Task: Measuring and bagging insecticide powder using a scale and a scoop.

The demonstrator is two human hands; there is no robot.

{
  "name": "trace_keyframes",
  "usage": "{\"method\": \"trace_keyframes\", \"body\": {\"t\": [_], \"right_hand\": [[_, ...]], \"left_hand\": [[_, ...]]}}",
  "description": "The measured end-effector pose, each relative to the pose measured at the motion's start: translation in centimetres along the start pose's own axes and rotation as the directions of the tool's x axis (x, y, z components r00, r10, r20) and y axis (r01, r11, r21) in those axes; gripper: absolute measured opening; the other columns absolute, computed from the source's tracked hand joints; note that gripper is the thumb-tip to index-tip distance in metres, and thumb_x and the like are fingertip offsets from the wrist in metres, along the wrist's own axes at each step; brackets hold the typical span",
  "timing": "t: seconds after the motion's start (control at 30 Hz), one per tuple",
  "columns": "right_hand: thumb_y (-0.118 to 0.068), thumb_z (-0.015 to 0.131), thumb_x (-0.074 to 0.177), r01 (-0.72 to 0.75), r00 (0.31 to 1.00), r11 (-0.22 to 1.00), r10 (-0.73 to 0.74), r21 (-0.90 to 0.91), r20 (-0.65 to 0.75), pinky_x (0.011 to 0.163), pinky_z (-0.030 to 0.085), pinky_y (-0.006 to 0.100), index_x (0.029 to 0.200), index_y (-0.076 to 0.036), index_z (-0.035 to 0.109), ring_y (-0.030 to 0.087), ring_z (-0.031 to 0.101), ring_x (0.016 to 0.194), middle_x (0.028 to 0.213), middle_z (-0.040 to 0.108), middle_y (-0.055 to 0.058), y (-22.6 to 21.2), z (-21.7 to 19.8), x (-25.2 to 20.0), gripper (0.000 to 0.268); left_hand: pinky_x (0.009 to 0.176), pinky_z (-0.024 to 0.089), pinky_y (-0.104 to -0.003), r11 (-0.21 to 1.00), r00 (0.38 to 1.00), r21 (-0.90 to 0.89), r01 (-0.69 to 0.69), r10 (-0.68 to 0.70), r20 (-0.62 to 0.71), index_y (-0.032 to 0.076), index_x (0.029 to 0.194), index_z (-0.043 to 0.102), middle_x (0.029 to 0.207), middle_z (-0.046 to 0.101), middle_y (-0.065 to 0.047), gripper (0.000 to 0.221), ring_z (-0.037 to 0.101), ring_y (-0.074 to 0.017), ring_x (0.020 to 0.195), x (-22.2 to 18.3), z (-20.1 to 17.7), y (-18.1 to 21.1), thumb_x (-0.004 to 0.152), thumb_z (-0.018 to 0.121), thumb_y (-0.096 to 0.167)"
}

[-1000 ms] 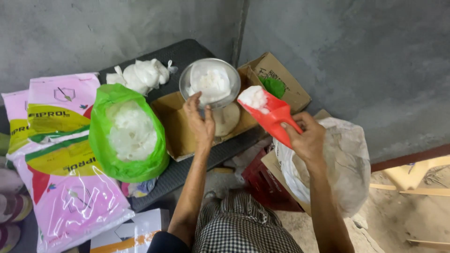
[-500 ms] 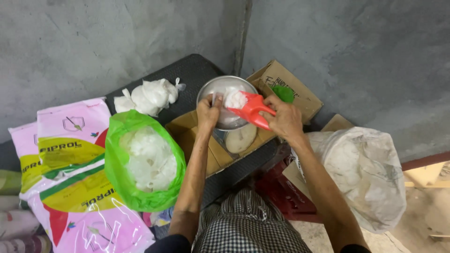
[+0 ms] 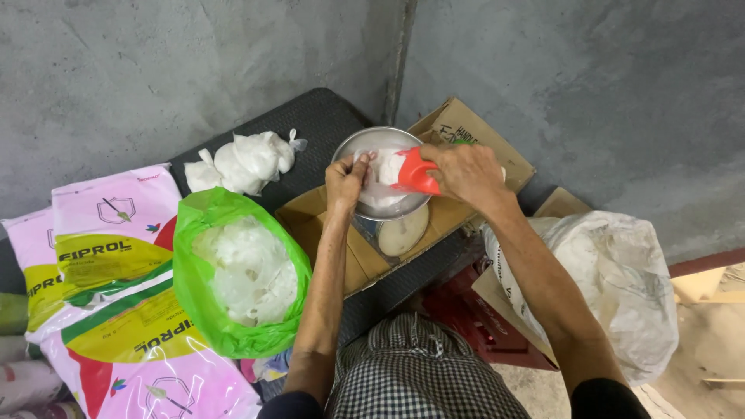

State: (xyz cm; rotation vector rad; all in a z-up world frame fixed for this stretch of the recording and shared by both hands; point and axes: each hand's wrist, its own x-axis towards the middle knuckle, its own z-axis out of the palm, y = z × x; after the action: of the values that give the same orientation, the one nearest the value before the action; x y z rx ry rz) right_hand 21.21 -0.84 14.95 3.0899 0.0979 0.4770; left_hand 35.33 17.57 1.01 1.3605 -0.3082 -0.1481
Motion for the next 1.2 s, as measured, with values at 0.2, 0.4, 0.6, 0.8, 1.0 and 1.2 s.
{"method": "trace_keyframes", "body": {"t": [0.2,0.4,0.6,0.8,1.0,1.2], "right_hand": [[-0.03,0.075,0.09,0.078,0.997,0.996,-0.077,0.038,-0.02,0.045,0.051,0.042,0.113,-0.02,0.073,0.024,0.068,0.055,0.073,0.073,0.007,-0.8,-0.9,0.2,0.025],[-0.024,0.073,0.088,0.077,0.981,0.997,-0.073,0.02,-0.182,0.053,0.051,0.043,0.106,-0.018,0.07,0.028,0.069,0.065,0.078,0.073,0.007,-0.5,-2.1,-0.6,0.019],[-0.023,0.074,0.089,-0.031,0.985,0.992,0.05,0.119,-0.164,0.061,0.052,0.045,0.104,-0.015,0.067,0.03,0.069,0.07,0.079,0.072,0.007,-1.3,-3.2,-1.8,0.018],[-0.022,0.075,0.088,-0.04,0.994,0.992,0.052,0.117,-0.1,0.061,0.053,0.046,0.108,-0.014,0.068,0.031,0.07,0.073,0.081,0.072,0.01,-0.8,-1.3,-3.4,0.022],[-0.025,0.077,0.087,-0.093,0.949,0.964,0.161,0.247,-0.27,0.065,0.054,0.045,0.11,-0.011,0.069,0.032,0.072,0.079,0.096,0.077,0.011,1.1,-0.5,-5.2,0.028],[-0.014,0.084,0.084,-0.133,0.84,0.81,0.398,0.571,-0.369,0.065,0.052,0.036,0.102,-0.006,0.069,0.022,0.07,0.071,0.079,0.072,0.012,3.1,0.8,-7.8,0.025]], "left_hand": [[0.052,0.038,-0.024,0.998,1.0,-0.057,-0.005,0.003,-0.025,0.0,0.1,0.079,0.068,0.062,0.003,0.022,0.047,-0.005,0.057,-0.4,0.4,1.8,0.1,0.066,0.018],[0.053,0.039,-0.024,0.997,1.0,-0.072,-0.025,0.023,-0.021,-0.001,0.104,0.078,0.069,0.062,0.003,0.022,0.048,-0.0054,0.058,0.6,0.1,0.8,0.101,0.065,0.016],[0.053,0.038,-0.024,0.997,0.999,-0.068,-0.045,0.045,-0.002,-0.001,0.105,0.078,0.067,0.059,0.004,0.023,0.047,-0.0052,0.057,-0.1,0.0,1.2,0.102,0.063,0.016],[0.056,0.038,-0.024,0.996,0.999,-0.077,-0.041,0.039,-0.023,-0.002,0.104,0.077,0.07,0.06,0.004,0.022,0.048,-0.0055,0.061,-0.9,0.0,1.0,0.103,0.063,0.016],[0.065,0.047,-0.025,0.993,0.986,0.041,-0.107,0.112,-0.123,-0.003,0.12,0.07,0.092,0.068,-0.002,0.029,0.056,-0.0094,0.073,-1.7,0.0,1.6,0.097,0.065,0.014],[0.095,0.053,-0.034,0.942,0.913,0.235,-0.24,0.301,-0.276,0.001,0.135,0.063,0.126,0.063,-0.014,0.04,0.064,-0.0214,0.109,-3.2,0.3,-0.3,0.097,0.066,0.013]]}}
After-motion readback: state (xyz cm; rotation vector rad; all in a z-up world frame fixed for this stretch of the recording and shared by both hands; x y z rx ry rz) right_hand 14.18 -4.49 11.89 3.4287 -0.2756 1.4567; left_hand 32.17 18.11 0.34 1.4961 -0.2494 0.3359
